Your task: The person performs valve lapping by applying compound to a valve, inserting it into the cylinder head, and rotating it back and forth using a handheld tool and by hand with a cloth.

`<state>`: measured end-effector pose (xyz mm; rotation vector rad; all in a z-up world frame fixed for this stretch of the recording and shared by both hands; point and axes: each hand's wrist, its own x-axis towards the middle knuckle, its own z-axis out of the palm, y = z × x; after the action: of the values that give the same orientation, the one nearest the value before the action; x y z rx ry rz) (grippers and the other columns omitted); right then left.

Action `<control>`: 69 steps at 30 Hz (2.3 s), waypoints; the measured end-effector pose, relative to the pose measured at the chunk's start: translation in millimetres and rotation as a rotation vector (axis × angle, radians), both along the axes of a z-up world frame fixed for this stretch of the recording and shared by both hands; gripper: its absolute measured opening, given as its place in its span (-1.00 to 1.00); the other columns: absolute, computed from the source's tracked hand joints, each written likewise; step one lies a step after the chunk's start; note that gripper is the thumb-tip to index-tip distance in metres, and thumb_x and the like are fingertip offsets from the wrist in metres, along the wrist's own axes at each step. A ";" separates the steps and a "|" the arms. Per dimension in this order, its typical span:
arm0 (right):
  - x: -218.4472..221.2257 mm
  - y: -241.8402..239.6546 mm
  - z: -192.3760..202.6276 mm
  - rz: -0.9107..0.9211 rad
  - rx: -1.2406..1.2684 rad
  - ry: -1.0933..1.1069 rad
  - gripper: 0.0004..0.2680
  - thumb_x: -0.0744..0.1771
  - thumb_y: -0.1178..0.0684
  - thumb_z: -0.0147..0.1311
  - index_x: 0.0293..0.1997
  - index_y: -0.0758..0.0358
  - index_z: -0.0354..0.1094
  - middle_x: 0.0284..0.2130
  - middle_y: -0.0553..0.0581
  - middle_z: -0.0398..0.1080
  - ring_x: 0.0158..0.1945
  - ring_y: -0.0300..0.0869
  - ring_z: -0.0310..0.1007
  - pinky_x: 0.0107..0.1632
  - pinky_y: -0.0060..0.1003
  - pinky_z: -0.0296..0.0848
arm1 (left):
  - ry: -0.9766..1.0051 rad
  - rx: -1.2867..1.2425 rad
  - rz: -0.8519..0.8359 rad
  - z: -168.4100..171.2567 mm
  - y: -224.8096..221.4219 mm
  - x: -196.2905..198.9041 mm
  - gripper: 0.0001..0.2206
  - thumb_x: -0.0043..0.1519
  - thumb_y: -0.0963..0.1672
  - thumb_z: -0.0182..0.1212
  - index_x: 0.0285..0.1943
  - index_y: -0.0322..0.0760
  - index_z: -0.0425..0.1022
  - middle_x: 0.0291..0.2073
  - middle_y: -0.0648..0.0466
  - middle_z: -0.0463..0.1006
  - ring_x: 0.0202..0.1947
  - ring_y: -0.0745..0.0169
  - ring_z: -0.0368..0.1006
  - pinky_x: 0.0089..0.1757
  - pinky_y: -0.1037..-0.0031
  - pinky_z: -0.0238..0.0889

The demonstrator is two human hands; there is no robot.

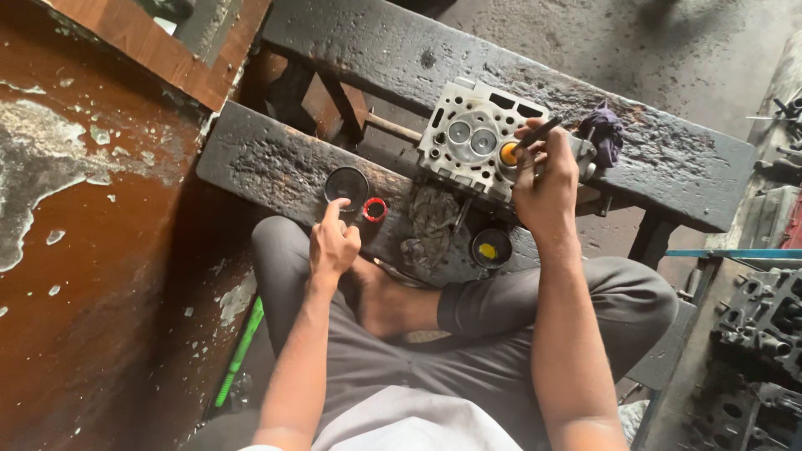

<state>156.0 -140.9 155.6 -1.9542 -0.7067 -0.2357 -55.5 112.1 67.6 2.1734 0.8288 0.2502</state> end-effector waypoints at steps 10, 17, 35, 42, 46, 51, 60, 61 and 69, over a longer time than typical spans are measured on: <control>12.2 -4.7 -11.9 -0.008 0.092 0.076 -0.63 0.31 0.43 0.06 0.26 0.32 0.22 -0.15 0.12 0.48 -0.07 -0.24 0.52 -0.07 -0.32 0.49 | 0.016 0.019 -0.218 7.2 -52.9 12.4 -0.59 0.07 -0.20 0.02 0.14 -0.31 0.46 -0.60 -0.27 0.45 -0.49 -0.33 0.45 -0.32 -0.02 0.29; 18.7 -2.6 -18.5 -0.128 0.021 0.162 -0.52 0.34 0.09 0.46 0.31 0.22 0.16 -0.33 0.00 0.38 -0.26 -0.31 0.38 -0.22 -0.37 0.39 | 0.026 -0.029 -0.586 11.9 -143.1 28.0 -0.58 0.01 -0.19 0.04 0.08 -0.43 0.50 -0.49 -0.39 0.53 -0.39 -0.47 0.50 -0.21 -0.08 0.38; 15.8 -28.4 -11.3 -0.055 0.085 0.028 -0.48 0.40 0.12 0.40 0.46 0.15 0.06 -0.04 0.03 0.37 -0.09 -0.28 0.36 -0.03 -0.35 0.40 | 0.342 -0.129 -0.782 -16.8 -183.1 63.0 -0.37 0.10 -0.07 0.00 0.46 -0.20 0.28 -0.26 -0.49 0.54 -0.16 -0.45 0.49 0.01 0.01 0.32; 12.2 -27.9 -8.9 -0.055 0.064 0.051 -0.54 0.40 0.11 0.36 0.43 0.17 0.12 -0.08 0.02 0.39 -0.09 -0.28 0.39 -0.03 -0.36 0.41 | 0.374 -0.127 -0.785 -13.1 -183.7 64.6 -0.38 0.11 -0.07 -0.01 0.46 -0.21 0.27 -0.26 -0.49 0.54 -0.17 -0.44 0.50 -0.01 0.02 0.32; 12.3 -26.4 -7.0 -0.054 0.053 0.062 -0.55 0.40 0.10 0.34 0.41 0.19 0.14 -0.11 0.03 0.41 -0.12 -0.28 0.40 -0.08 -0.35 0.43 | 0.365 -0.157 -0.791 -10.4 -183.0 64.6 -0.39 0.12 -0.08 -0.02 0.44 -0.21 0.30 -0.22 -0.47 0.55 -0.13 -0.41 0.50 0.03 0.05 0.31; 11.6 -25.8 -6.1 -0.060 0.037 0.033 -0.56 0.40 0.10 0.34 0.39 0.21 0.15 -0.11 0.05 0.41 -0.12 -0.26 0.41 -0.09 -0.32 0.46 | 0.376 -0.164 -0.778 -7.2 -182.4 64.2 -0.39 0.10 -0.09 -0.01 0.44 -0.16 0.30 -0.18 -0.44 0.55 -0.09 -0.38 0.49 0.05 0.06 0.29; 10.3 -24.8 1.0 -0.029 0.005 0.013 -0.61 0.38 0.15 0.30 0.34 0.20 0.19 -0.14 0.05 0.38 -0.14 -0.22 0.41 -0.07 -0.28 0.42 | 0.383 -0.171 -0.782 -4.8 -182.5 65.3 -0.40 0.11 -0.08 -0.01 0.43 -0.14 0.33 -0.19 -0.43 0.56 -0.10 -0.38 0.50 0.05 0.07 0.30; 9.8 -24.8 1.3 -0.030 0.004 0.009 -0.61 0.38 0.15 0.30 0.34 0.20 0.19 -0.14 0.05 0.38 -0.14 -0.22 0.41 -0.07 -0.28 0.42 | 0.385 -0.175 -0.779 -4.2 -182.5 65.1 -0.40 0.10 -0.08 -0.01 0.43 -0.14 0.32 -0.19 -0.43 0.56 -0.10 -0.39 0.49 0.05 0.07 0.30; 10.1 -24.8 1.8 -0.015 0.007 -0.005 -0.62 0.38 0.17 0.29 0.32 0.20 0.21 -0.12 0.07 0.37 -0.13 -0.22 0.41 -0.08 -0.28 0.44 | 0.378 -0.203 -0.761 -3.5 -181.4 63.9 -0.41 0.10 -0.09 -0.02 0.41 -0.12 0.36 -0.19 -0.43 0.57 -0.09 -0.38 0.50 0.08 0.10 0.30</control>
<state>166.1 -165.7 157.4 -1.9536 -0.6942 -0.2518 8.4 -69.3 64.1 2.1986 0.1549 -0.6108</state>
